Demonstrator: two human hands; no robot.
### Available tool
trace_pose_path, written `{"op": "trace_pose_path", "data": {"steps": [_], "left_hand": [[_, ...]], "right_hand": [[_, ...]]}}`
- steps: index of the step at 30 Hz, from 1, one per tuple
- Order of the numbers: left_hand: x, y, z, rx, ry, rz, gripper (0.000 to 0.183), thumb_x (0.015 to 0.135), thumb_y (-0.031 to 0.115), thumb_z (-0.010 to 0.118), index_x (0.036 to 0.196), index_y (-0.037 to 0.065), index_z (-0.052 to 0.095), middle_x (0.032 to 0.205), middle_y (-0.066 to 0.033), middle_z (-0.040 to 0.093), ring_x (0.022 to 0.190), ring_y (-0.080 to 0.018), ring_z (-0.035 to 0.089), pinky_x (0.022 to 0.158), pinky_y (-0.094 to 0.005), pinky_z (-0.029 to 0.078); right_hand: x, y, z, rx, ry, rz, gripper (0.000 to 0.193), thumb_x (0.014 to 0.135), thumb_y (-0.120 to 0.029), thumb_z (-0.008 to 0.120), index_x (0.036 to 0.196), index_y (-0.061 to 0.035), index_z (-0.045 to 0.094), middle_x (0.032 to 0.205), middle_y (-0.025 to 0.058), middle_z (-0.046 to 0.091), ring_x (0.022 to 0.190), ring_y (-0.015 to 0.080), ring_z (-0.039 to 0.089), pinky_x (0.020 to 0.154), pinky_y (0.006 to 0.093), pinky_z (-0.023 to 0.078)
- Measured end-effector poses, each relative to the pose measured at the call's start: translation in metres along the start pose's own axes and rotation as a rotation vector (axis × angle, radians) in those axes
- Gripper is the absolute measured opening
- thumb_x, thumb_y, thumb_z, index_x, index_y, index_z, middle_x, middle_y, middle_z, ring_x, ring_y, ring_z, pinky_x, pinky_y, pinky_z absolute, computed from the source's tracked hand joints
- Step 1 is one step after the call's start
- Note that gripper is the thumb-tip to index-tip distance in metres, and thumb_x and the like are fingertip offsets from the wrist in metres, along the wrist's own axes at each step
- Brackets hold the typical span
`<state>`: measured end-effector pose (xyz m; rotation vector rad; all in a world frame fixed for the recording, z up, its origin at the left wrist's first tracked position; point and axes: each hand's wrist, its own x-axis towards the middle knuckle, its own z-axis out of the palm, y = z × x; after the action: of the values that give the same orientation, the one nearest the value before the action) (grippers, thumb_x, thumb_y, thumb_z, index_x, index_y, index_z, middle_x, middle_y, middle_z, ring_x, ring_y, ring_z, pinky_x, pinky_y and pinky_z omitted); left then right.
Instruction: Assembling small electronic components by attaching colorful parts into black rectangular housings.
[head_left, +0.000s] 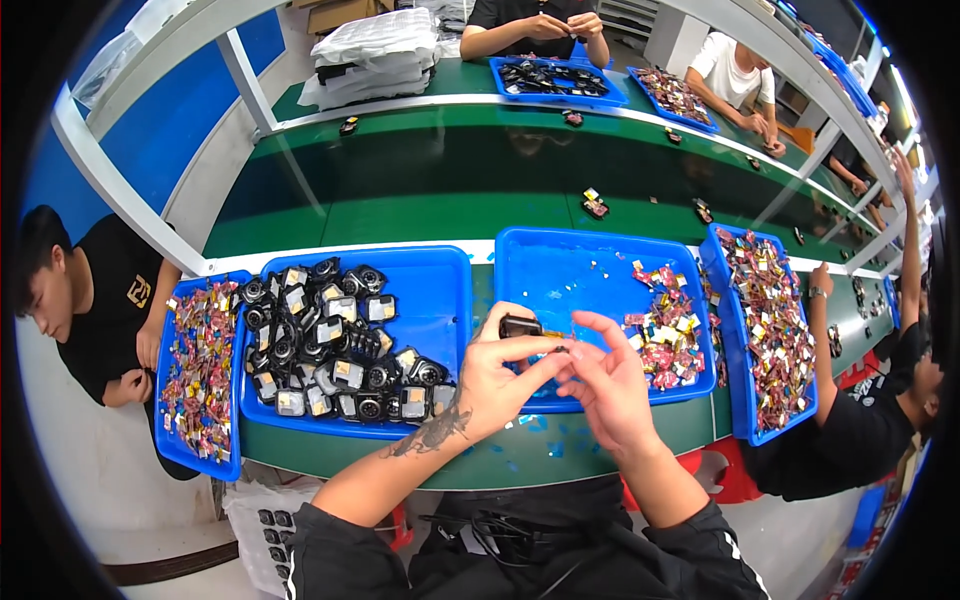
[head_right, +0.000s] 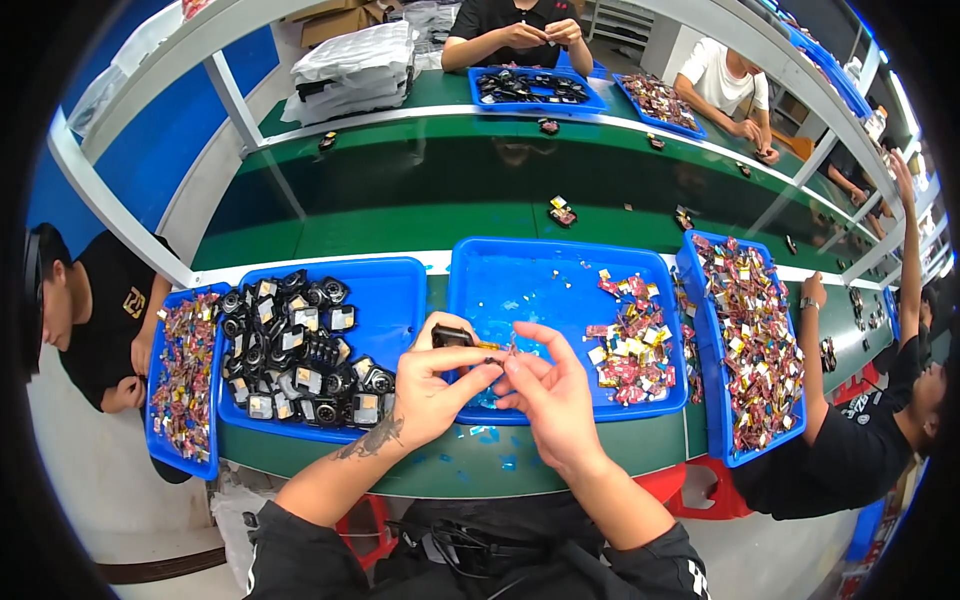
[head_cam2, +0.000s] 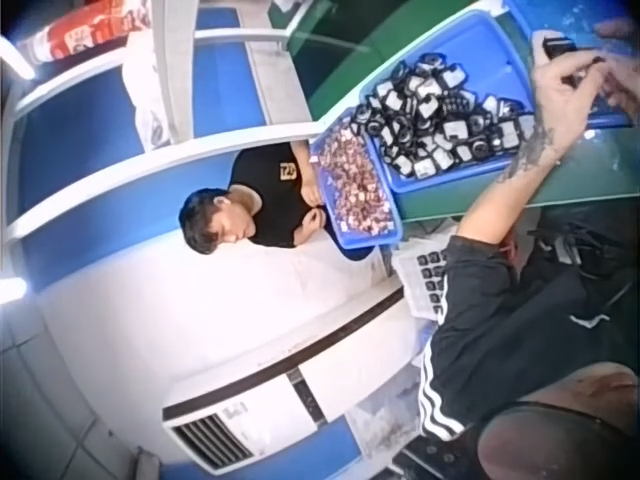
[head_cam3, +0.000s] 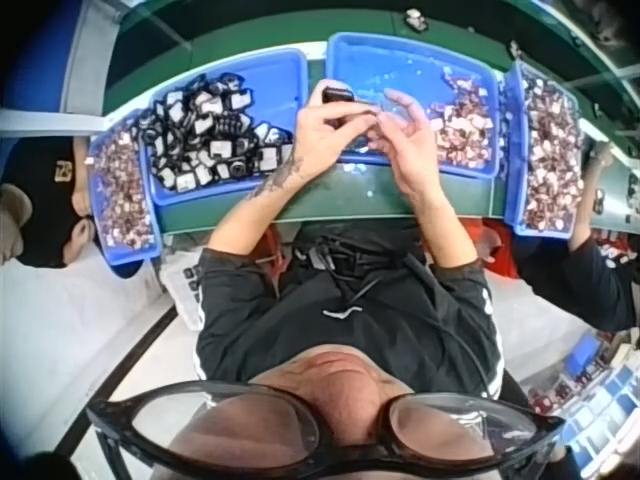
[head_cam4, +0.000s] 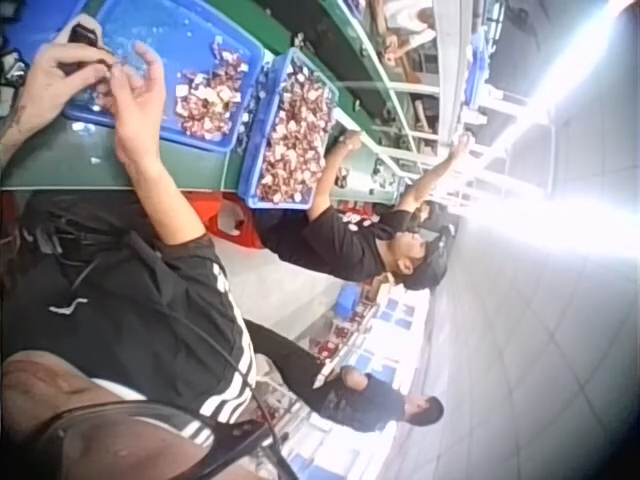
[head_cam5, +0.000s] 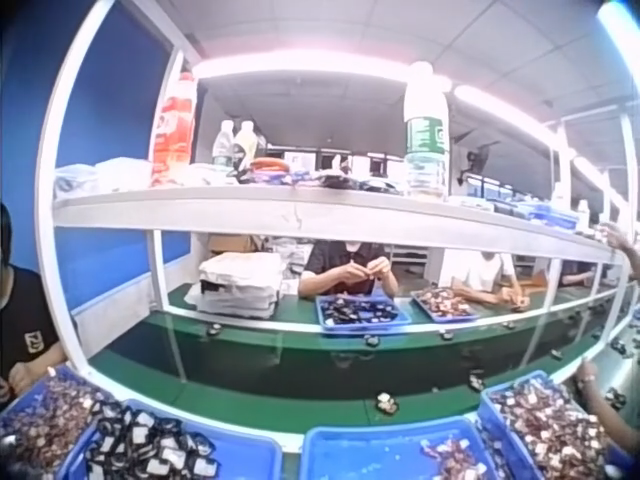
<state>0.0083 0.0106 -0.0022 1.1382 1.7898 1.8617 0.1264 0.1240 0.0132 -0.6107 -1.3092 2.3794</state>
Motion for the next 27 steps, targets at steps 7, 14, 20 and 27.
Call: {"op": "trace_pose_path", "data": {"steps": [7, 14, 20, 27], "left_hand": [[-0.001, 0.003, -0.001, 0.062, -0.104, -0.079, 0.013, 0.077, 0.008, 0.077, 0.090, 0.006, 0.076, 0.086, -0.0067, 0.059, 0.084, -0.0152, 0.054, 0.065, -0.0256, 0.044], [-0.004, 0.001, 0.005, 0.034, -0.158, -0.086, 0.013, 0.075, 0.009, 0.080, 0.086, 0.004, 0.075, 0.086, -0.0064, 0.058, 0.077, -0.0131, 0.053, 0.059, -0.0245, 0.044], [-0.003, -0.001, 0.000, 0.155, -0.129, 0.048, 0.012, 0.074, 0.007, 0.079, 0.085, 0.004, 0.074, 0.093, -0.0091, 0.056, 0.076, -0.0153, 0.057, 0.063, -0.0292, 0.048], [0.000, 0.002, -0.002, 0.306, -0.174, 0.231, 0.016, 0.072, 0.012, 0.080, 0.085, 0.007, 0.073, 0.093, -0.0105, 0.058, 0.084, -0.0253, 0.061, 0.070, -0.0351, 0.050]], "right_hand": [[0.009, -0.038, 0.003, -1.074, -0.126, -0.559, 0.011, 0.082, -0.005, 0.070, 0.092, -0.0020, 0.067, 0.081, 0.0086, 0.063, 0.071, 0.0174, 0.059, 0.062, 0.0305, 0.047], [0.004, -0.026, -0.007, -0.696, -0.069, -0.293, 0.008, 0.086, -0.005, 0.066, 0.087, 0.0027, 0.065, 0.080, 0.0067, 0.062, 0.073, 0.0123, 0.059, 0.060, 0.0285, 0.047], [0.002, -0.035, -0.014, -0.860, -0.182, -0.269, 0.012, 0.090, -0.009, 0.063, 0.088, 0.0029, 0.064, 0.080, 0.0050, 0.061, 0.071, 0.0083, 0.055, 0.062, 0.0238, 0.045], [0.026, -0.022, -0.025, -0.971, -0.143, -0.130, 0.010, 0.092, -0.010, 0.058, 0.093, 0.0003, 0.060, 0.079, 0.0044, 0.063, 0.069, 0.0137, 0.057, 0.064, 0.0281, 0.046]]}}
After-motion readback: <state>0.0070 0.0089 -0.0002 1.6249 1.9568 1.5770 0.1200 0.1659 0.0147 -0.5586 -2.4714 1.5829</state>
